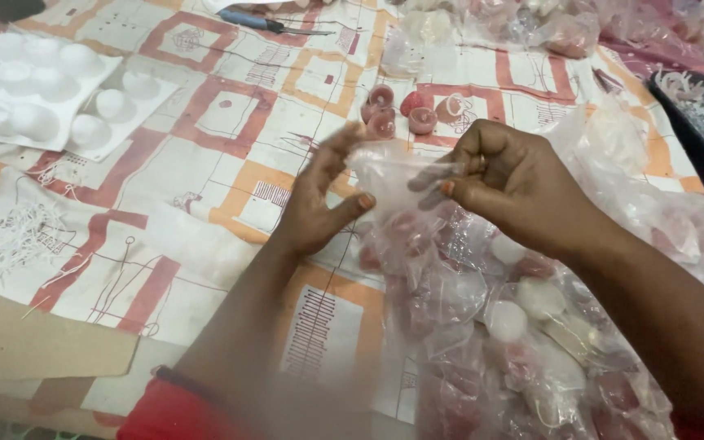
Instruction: The recorder is placing small red and white candles into plastic bags and sealing them.
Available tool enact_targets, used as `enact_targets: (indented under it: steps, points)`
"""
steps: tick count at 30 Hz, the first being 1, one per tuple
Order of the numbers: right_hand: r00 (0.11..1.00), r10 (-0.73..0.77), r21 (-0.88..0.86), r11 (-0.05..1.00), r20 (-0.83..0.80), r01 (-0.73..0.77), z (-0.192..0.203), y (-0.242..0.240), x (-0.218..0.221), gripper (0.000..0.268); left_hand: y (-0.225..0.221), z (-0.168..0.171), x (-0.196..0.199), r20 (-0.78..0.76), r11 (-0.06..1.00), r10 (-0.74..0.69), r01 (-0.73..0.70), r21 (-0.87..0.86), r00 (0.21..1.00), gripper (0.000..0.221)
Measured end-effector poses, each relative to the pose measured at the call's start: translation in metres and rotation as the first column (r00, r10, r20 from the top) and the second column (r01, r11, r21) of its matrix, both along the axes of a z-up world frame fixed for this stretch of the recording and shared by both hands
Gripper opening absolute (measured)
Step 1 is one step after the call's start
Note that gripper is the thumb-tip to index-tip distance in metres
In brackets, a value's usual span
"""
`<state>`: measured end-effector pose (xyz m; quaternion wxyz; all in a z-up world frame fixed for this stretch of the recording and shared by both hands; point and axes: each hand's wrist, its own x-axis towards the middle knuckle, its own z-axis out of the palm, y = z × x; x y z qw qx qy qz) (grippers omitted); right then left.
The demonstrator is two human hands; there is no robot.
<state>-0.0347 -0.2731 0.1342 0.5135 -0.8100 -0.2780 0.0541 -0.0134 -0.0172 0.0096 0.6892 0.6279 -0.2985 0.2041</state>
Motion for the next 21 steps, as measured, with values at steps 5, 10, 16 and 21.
enact_targets:
  steps: [5,10,16,21]
  points:
    - [0.998,-0.012,0.188,0.982,-0.069,0.025,-0.025,-0.022,0.005,0.02,-0.016,-0.017,-0.004,-0.373,0.928,-0.31,0.363,0.079,0.875,0.046]
    - [0.889,-0.356,0.232,0.875,-0.29,0.426,-0.031,-0.01,-0.008,0.054,-0.036,-0.015,-0.007,-0.461,0.953,-0.288,0.299,-0.051,0.839,0.033]
    - [0.911,-0.327,0.156,0.915,-0.252,0.371,-0.053,-0.01,-0.012,0.075,-0.047,0.014,-0.022,-0.448,0.976,-0.215,0.2,-0.08,0.868,0.04]
    - [0.914,-0.321,0.207,0.904,-0.248,0.374,-0.07,-0.029,-0.001,0.058,-0.034,-0.022,-0.005,-0.484,0.978,-0.208,0.187,-0.093,0.85,0.023]
